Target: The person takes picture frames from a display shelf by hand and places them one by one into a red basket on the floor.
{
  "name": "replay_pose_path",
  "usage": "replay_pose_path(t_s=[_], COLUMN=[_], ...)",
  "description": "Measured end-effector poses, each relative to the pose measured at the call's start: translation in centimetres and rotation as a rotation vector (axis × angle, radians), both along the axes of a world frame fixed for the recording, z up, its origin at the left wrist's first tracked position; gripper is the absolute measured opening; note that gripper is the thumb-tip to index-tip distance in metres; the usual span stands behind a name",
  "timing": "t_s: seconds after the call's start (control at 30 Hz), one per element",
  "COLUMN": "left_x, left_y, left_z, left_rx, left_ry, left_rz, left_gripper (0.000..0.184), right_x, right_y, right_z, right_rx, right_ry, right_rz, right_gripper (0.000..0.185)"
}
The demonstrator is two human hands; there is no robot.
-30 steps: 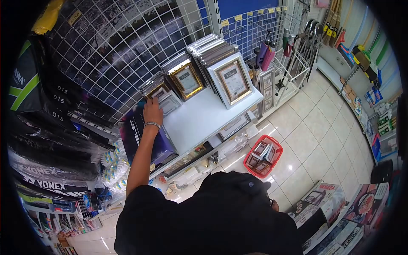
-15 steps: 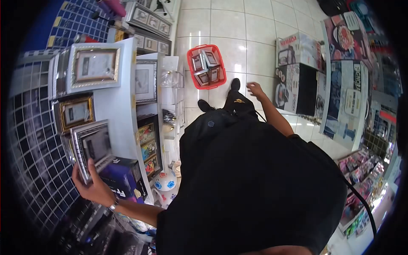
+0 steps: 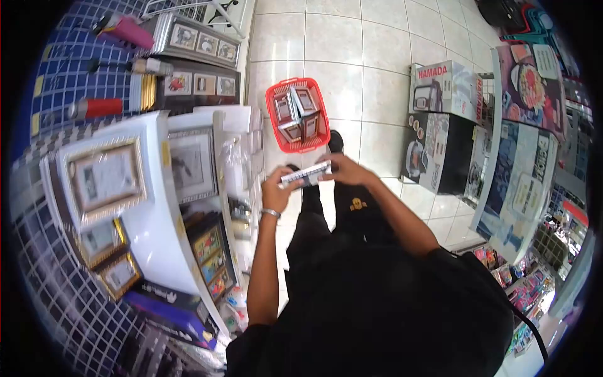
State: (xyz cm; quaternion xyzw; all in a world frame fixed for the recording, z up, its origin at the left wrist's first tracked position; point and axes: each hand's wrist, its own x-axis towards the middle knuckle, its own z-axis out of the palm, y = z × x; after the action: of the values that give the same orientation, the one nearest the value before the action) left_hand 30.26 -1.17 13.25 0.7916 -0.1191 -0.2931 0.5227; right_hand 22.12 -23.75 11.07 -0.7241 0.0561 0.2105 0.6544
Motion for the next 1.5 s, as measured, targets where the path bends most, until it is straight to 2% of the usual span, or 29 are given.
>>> replay_pose_path(t_s=[0.03, 0.1, 0.17, 0.23, 0.27, 0.3, 0.37, 0.4, 0.43, 0.47, 0.5, 0.53, 0.57, 0.6, 0.63, 0.73, 0.8, 0.9, 0.93, 1.03, 1.1, 1.17, 1.3, 1.33, 1.5], left_x=[-0.2, 0.0, 0.8, 2.9, 3.3, 3.4, 5.1, 5.6, 6.4, 6.1, 7.5, 7.5, 7.1, 7.7, 6.9, 6.2, 6.0, 6.5, 6.2, 6.0, 5.6, 5.6, 5.6, 5.8, 5.9], left_y=[-0.7, -2.1, -2.8, -3.2, -1.7, -0.5, -1.8, -2.7, -4.6, -5.9, -8.4, -10.2, -11.8, -14.1, -15.2, -16.6, -16.8, -16.4, -16.0, -15.3, -15.1, -15.2, -16.1, -16.3, -15.5], left_z=[-2.3, -6.0, -11.2, -16.5, -22.6, -28.4, -33.8, -38.1, -40.6, -42.6, -43.9, -45.4, -48.4, -48.1, -49.7, -51.8, -51.7, -51.0, -50.9, -50.9, -51.7, -51.9, -50.9, -50.4, -52.3], left_rx=[0.036, 0.117, -0.015, 0.003, 0.121, 0.125, 0.441, 0.553, 0.691, 0.593, 0.633, 0.512, 0.502, 0.596, 0.595, 0.629, 0.645, 0.598, 0.566, 0.491, 0.487, 0.446, 0.372, 0.352, 0.501], left_ry=[0.056, 0.169, 0.308, 0.244, 0.144, 0.131, 0.355, 0.344, 0.188, -0.027, 0.184, 0.093, -0.023, 0.061, 0.013, -0.048, -0.073, 0.030, -0.018, -0.039, -0.056, 0.070, 0.110, 0.205, 0.027], left_rz=[-0.012, -0.017, 0.006, -0.002, -0.071, -0.036, -0.002, -0.043, -0.237, -0.109, -0.141, -0.088, -0.062, -0.012, 0.100, 0.081, 0.145, 0.103, 0.096, 0.093, 0.113, 0.171, 0.273, 0.304, 0.199], left_gripper=[0.027, 0.024, 0.033, 0.046, 0.055, 0.053, 0.045, 0.049, 0.049, 0.053, 0.058, 0.062, 0.058, 0.053, 0.046, 0.038, 0.030, 0.025, 0.022, 0.020, 0.019, 0.019, 0.018, 0.018, 0.026], right_x=[0.3, 0.2, 1.2, 1.7, 1.8, 1.4, 1.0, 0.3, -0.9, -2.2, -2.9, -4.0, -4.9, -5.9, -7.1, -8.5, -8.7, -9.6, -9.8, -9.0, -8.5, -8.1, -8.6, -8.6, -8.4], right_y=[-0.2, -0.4, -1.9, -3.3, -4.3, -5.0, -6.7, -7.5, -8.1, -8.6, -9.3, -10.0, -10.6, -11.3, -11.9, -13.2, -13.4, -13.7, -13.6, -13.5, -12.7, -12.2, -11.7, -11.6, -11.2], right_z=[-1.4, -6.3, -10.1, -14.8, -17.6, -19.9, -23.0, -24.2, -25.4, -26.8, -26.9, -27.2, -27.7, -28.4, -28.4, -28.5, -28.4, -29.3, -29.3, -29.6, -29.4, -29.4, -29.4, -29.5, -29.7], right_rx=[-0.043, 0.078, 0.000, -0.071, -0.099, -0.128, -0.128, -0.210, -0.288, -0.205, -0.179, -0.183, -0.186, -0.191, -0.215, -0.246, -0.276, -0.212, -0.207, -0.204, -0.090, -0.084, -0.073, -0.079, -0.082], right_ry=[-0.079, 0.087, 0.100, 0.121, 0.140, 0.168, 0.143, 0.206, 0.281, 0.321, 0.408, 0.443, 0.469, 0.487, 0.495, 0.539, 0.583, 0.607, 0.613, 0.680, 0.670, 0.646, 0.653, 0.684, 0.681], right_rz=[-0.017, -0.135, -0.098, -0.049, -0.143, -0.239, -0.292, -0.380, -0.464, -0.574, -0.618, -0.635, -0.653, -0.644, -0.630, -0.626, -0.631, -0.701, -0.706, -0.692, -0.771, -0.775, -0.768, -0.768, -0.758], right_gripper=[0.026, 0.020, 0.017, 0.015, 0.015, 0.016, 0.015, 0.014, 0.014, 0.014, 0.016, 0.017, 0.018, 0.018, 0.018, 0.018, 0.018, 0.019, 0.019, 0.018, 0.018, 0.017, 0.017, 0.017, 0.017])
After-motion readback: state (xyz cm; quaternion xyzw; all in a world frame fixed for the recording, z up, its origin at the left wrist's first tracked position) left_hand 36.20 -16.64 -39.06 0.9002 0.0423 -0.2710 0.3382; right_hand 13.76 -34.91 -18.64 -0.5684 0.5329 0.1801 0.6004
